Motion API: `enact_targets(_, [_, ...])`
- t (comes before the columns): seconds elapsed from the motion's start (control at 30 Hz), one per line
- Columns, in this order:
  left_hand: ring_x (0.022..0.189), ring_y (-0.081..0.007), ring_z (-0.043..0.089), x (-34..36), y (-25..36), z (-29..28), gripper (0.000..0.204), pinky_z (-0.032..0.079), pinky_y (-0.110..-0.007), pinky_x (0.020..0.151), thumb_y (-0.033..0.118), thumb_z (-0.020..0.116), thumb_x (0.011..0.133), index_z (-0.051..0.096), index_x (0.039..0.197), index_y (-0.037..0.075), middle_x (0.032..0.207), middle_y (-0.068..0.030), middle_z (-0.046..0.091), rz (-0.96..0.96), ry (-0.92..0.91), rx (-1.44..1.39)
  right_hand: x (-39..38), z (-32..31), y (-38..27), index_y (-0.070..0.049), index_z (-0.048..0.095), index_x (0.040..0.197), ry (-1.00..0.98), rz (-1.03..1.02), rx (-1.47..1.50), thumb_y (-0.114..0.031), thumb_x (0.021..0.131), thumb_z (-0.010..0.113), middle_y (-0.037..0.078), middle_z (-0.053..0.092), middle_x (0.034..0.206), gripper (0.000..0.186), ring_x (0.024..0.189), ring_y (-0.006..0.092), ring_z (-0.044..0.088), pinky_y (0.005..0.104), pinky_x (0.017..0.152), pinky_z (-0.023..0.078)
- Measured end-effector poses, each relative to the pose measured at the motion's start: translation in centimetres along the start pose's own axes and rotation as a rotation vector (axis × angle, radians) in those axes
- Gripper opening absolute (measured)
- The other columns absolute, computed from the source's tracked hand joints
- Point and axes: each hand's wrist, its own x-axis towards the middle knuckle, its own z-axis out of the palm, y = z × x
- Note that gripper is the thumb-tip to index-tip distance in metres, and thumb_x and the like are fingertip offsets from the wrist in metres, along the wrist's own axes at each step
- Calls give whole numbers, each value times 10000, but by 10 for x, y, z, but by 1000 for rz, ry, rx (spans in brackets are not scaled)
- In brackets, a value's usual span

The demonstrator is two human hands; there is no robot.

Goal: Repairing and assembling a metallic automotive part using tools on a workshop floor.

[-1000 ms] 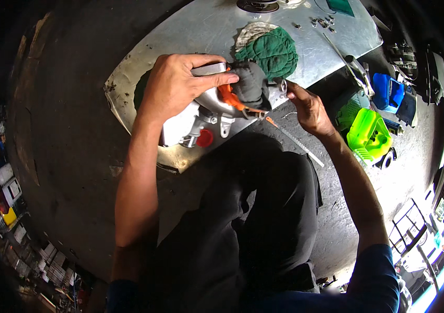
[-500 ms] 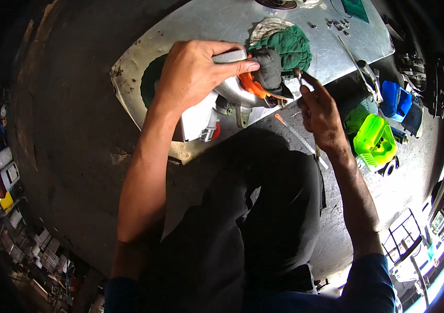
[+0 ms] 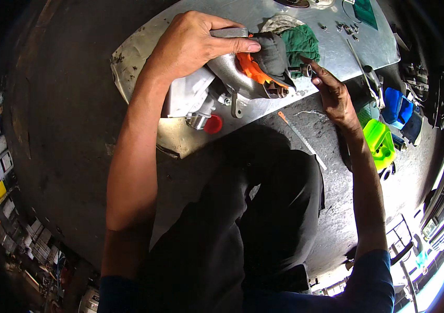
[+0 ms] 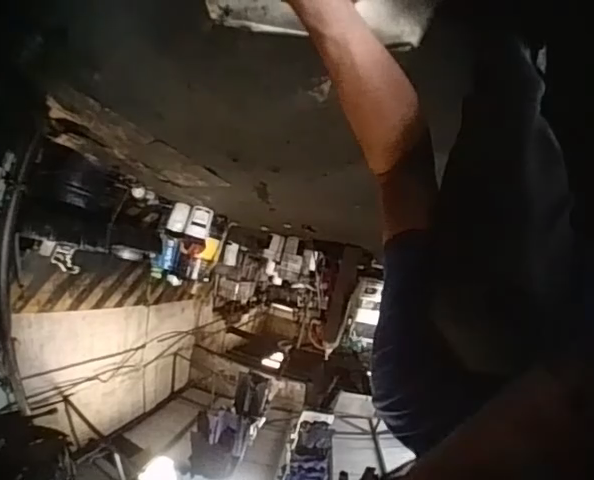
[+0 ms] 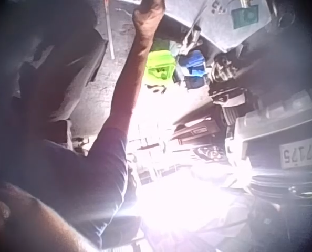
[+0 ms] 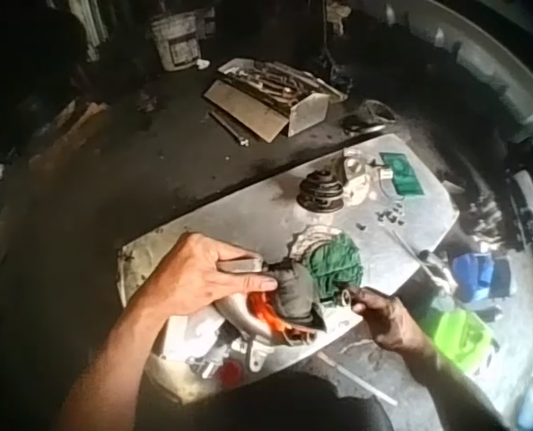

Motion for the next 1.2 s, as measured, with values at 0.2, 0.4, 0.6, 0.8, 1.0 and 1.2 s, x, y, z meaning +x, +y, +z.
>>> enact_targets(0.2, [882,-149,719,1,-4,-10,470,528,-269,864,363,860,799,773,1079,-5,988,-137,776,33,-76,-65,10,-3,-6,-218,570,1440,-128,-192,-63,69,973,534,162,643,1068,549,864,277,577,337,860,494])
enact_targets(0.4, [863,-136,718,-6,2,-10,436,527,-262,839,313,862,804,767,1073,-16,954,-122,778,52,-49,-81,7,-2,-22,-268,537,1439,-114,-90,-230,98,936,484,153,690,1181,624,1010,256,741,387,797,622])
enact_targets(0.6, [793,-60,665,-22,15,7,386,525,-219,728,238,861,818,762,1083,-24,927,-121,777,47,41,-59,-9,16,-26,-146,584,1344,15,62,-336,-63,1011,502,202,720,1039,353,934,366,725,453,766,590])
enact_targets(0.8, [642,-54,622,-40,48,50,351,516,-267,601,238,857,826,760,1042,-21,803,-133,752,28,255,9,-10,31,-51,15,605,1264,172,498,50,-315,1071,499,138,609,761,397,702,211,582,369,678,477])
enact_targets(1.0, [643,-169,713,-44,44,52,390,528,-280,594,277,885,774,769,1012,-9,822,-152,753,99,234,70,-34,25,-39,-19,593,1337,253,490,60,-252,1062,550,117,664,849,363,772,173,620,332,757,512])
enact_targets(1.2, [655,-149,714,-41,40,44,395,538,-270,614,263,881,775,768,1030,-16,862,-147,768,134,188,50,-34,12,-15,-40,591,1360,113,253,-52,-245,1071,535,219,719,1102,358,1026,261,715,357,861,523])
